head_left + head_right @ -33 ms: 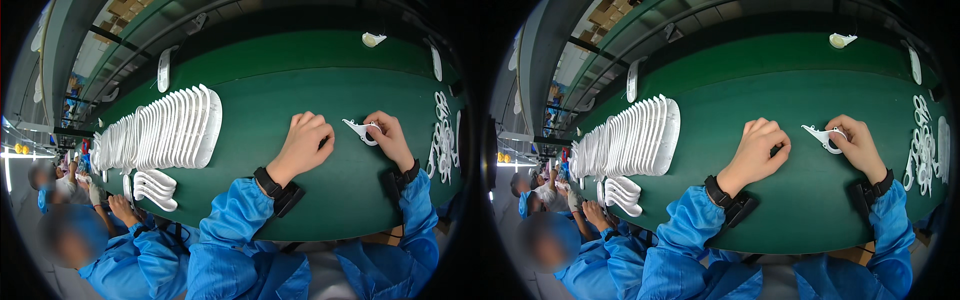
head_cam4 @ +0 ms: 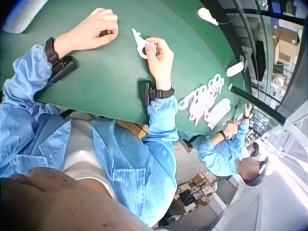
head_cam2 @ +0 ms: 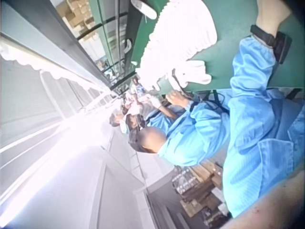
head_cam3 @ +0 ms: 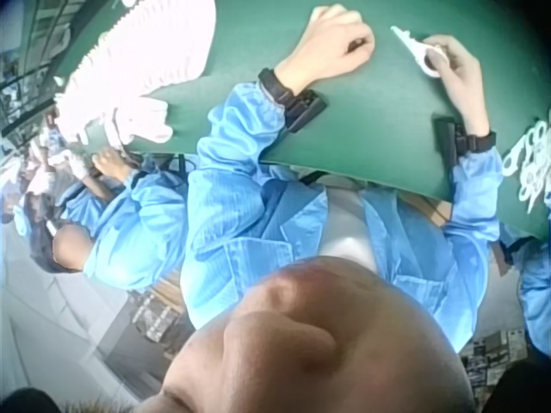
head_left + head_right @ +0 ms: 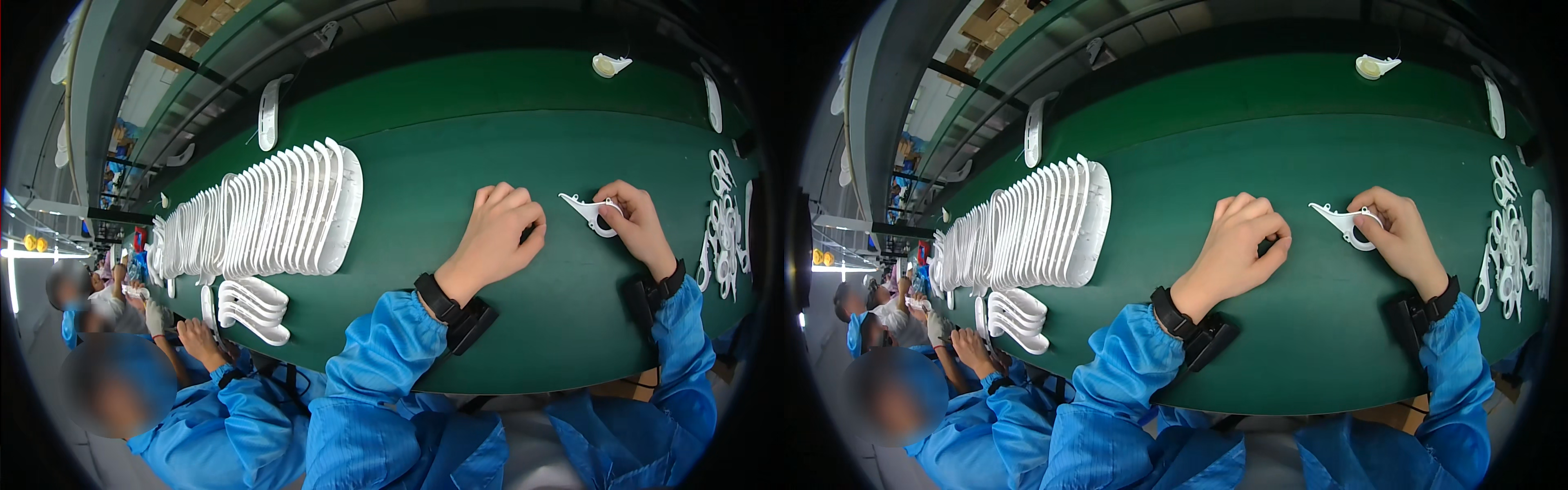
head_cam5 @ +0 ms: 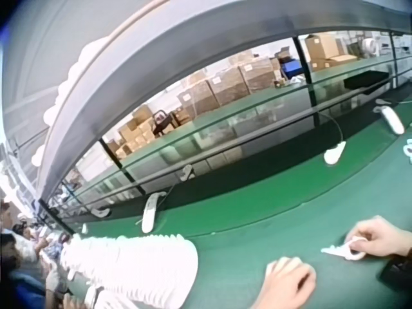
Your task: Manually assemble various white plastic components on a production line.
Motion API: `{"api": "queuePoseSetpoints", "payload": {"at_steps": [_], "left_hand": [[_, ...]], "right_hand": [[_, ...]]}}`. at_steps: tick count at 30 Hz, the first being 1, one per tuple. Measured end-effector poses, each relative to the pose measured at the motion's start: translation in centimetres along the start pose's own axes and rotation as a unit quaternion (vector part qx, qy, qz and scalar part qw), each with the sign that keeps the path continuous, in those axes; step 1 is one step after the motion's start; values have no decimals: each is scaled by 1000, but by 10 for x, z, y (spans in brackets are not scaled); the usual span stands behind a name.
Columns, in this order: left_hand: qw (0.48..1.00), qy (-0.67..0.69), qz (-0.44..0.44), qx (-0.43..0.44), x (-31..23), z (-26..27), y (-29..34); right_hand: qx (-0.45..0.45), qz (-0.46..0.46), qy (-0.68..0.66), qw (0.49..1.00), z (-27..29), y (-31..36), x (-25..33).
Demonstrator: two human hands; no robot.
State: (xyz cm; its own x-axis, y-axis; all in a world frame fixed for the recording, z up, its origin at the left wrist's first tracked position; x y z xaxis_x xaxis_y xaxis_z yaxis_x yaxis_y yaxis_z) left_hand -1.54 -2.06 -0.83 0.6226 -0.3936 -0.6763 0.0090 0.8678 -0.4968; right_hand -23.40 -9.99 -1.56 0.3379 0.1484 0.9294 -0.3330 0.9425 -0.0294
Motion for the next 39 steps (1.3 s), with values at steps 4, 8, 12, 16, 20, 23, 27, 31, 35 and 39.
{"api": "queuePoseSetpoints", "payload": {"at_steps": [4, 8, 12, 16, 20, 23, 27, 31, 35, 39], "left_hand": [[1000, 1, 5, 2, 0, 0, 1], [1000, 8, 4, -2, 0, 1, 1], [1000, 14, 22, 9, 2, 1, 1], [997, 56, 33, -45, 8, 8, -10], [975, 60, 41, -209, 9, 31, -40], [968, -50, -8, -246, 8, 41, -74], [937, -127, 36, -324, 67, 72, -108], [912, -288, 137, -259, 122, 103, -121], [843, -486, 221, -63, 135, 85, -124], [749, -597, 285, 30, 143, 104, -141]], "right_hand": [[8, -30, -46, 998, 0, -3, 3], [17, -35, -49, 998, 0, -2, 3], [17, -27, -58, 998, -1, -3, 1], [32, -16, -76, 996, -3, -3, -1], [23, -12, -54, 998, -2, -4, 1], [8, -29, -75, 997, 4, -5, 0], [6, -13, -88, 996, 3, -5, 0], [17, -24, -90, 995, -3, -8, 1], [9, -20, -72, 997, 2, -7, 0], [6, -4, -73, 997, 0, -8, 2]]}}
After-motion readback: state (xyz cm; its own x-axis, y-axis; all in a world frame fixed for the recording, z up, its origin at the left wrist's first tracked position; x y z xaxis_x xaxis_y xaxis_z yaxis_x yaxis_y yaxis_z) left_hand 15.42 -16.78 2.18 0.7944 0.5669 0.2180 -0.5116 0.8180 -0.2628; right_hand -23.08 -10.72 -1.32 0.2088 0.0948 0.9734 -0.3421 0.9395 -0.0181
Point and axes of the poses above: each hand's wrist, its own y-axis away from the middle knuckle, its own z-axis out of the back of the hand, x = y × z, the point moved 4 cm from there along -y, towards the middle knuckle, and after that the axes turned 14 degrees about -x, right-handed, at the moved point
